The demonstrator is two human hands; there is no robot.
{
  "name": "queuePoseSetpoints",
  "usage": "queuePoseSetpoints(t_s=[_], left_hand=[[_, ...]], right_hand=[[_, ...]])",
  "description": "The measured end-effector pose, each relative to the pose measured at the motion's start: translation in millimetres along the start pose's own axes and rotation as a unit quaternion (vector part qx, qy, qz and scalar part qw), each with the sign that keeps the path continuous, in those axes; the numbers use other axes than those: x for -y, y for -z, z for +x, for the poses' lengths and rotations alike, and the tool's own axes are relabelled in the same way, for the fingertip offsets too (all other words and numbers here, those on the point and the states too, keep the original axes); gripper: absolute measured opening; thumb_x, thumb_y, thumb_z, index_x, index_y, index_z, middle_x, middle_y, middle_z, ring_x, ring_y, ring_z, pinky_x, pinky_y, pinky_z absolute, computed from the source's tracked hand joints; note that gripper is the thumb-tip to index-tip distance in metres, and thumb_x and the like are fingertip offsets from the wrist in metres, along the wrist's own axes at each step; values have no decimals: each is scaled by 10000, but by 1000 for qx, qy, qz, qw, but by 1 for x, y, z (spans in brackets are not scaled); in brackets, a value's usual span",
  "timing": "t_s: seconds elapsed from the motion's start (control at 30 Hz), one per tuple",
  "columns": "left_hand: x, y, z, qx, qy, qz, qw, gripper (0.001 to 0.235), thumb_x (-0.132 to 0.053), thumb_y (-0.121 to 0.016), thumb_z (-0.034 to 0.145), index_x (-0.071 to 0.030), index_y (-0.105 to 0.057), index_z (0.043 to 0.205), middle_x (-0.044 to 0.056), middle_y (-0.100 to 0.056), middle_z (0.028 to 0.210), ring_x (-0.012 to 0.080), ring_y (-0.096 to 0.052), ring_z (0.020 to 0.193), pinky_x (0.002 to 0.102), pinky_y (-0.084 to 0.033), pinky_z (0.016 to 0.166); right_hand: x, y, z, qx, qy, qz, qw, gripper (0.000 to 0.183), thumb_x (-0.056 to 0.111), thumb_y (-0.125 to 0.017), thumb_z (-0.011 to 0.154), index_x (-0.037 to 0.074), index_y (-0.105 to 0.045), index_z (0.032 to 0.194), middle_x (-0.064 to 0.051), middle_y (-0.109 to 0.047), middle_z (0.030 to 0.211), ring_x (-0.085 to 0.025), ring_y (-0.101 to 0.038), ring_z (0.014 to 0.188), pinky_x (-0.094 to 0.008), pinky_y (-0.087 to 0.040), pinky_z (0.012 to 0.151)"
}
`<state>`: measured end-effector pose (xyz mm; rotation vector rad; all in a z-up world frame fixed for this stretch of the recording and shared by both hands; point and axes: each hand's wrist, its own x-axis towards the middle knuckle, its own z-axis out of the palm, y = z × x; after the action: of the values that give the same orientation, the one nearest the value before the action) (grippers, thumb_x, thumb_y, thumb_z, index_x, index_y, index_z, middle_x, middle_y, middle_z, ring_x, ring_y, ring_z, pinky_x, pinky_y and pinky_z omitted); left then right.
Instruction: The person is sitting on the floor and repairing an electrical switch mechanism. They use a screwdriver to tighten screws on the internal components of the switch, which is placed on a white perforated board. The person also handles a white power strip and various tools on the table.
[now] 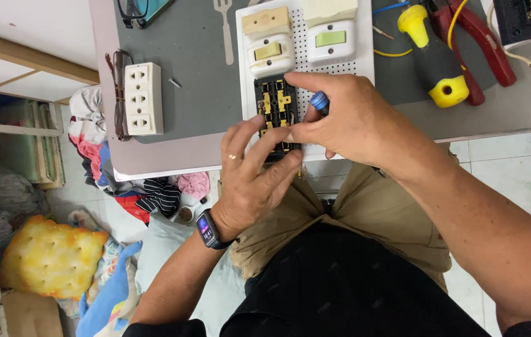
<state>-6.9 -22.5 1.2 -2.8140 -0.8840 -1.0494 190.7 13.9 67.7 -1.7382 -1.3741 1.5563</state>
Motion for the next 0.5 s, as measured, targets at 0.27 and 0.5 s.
queuePoseSetpoints(t_s=[0.27,0.5], left_hand=[[11,-8,-9,-20,82,-73,994,584,-371,-706,993,-216,-368,1444,179,-463,1420,394,-484,1338,563,-454,1119],[11,-12,-11,-55,95,-66,992,592,-353,-831,915,-194,-477,1361,159,-534,1400,349,-591,1279,521,-496,1102]], right_hand=[[14,0,-9,-2,-38,-11,999,718,140,-798,743,250,-572,1416,35,-510,698,-75,-458,551,-245,-512,427],[18,12,-28,-72,1,-12,997,633,128,-661,858,191,-489,1463,-27,-535,863,-137,-523,536,-249,-474,460]])
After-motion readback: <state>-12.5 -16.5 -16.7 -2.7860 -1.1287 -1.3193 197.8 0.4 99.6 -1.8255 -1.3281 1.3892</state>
